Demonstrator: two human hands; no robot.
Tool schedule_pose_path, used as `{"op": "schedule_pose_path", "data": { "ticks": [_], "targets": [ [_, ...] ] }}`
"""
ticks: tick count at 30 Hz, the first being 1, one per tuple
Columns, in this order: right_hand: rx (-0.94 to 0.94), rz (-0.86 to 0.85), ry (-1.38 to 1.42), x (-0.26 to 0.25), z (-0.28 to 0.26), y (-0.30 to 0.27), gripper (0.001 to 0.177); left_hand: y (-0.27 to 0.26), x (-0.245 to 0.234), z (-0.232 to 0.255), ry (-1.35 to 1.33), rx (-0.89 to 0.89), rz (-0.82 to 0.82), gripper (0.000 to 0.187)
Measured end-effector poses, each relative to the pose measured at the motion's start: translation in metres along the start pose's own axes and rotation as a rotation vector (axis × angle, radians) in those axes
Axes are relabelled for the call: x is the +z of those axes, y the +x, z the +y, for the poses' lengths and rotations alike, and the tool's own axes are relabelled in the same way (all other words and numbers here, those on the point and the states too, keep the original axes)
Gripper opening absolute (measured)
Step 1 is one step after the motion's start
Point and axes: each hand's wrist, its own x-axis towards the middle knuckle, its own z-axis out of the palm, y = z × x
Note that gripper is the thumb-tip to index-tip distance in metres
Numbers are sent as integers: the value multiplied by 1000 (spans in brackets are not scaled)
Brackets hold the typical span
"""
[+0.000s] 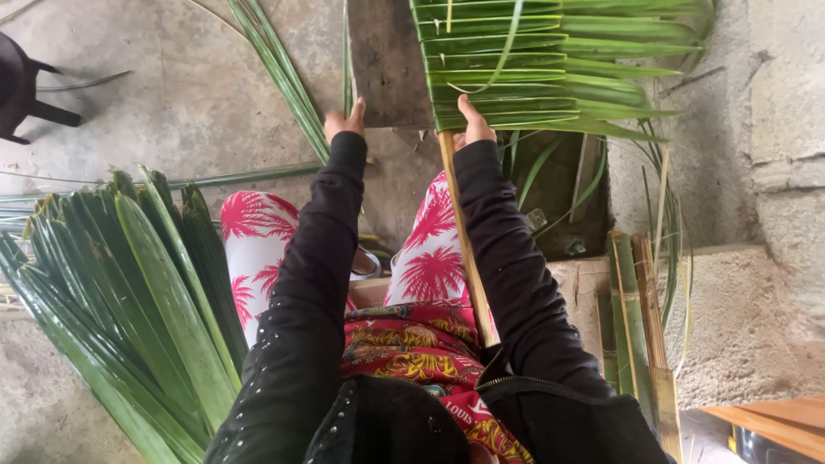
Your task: Weaving palm leaves onto a wooden stick to create a thatched panel
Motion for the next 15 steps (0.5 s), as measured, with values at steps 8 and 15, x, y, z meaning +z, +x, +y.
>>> {"op": "schedule_pose_path", "data": {
  "ticks": [8, 15],
  "targets": [
    [12, -24, 404, -3, 3, -1, 99, -21, 15, -2, -1087, -310, -410, 60],
    [26, -30, 524, -3, 2, -7, 90, -50, -3, 13, -1279, -336, -369, 65]
  ]
}}
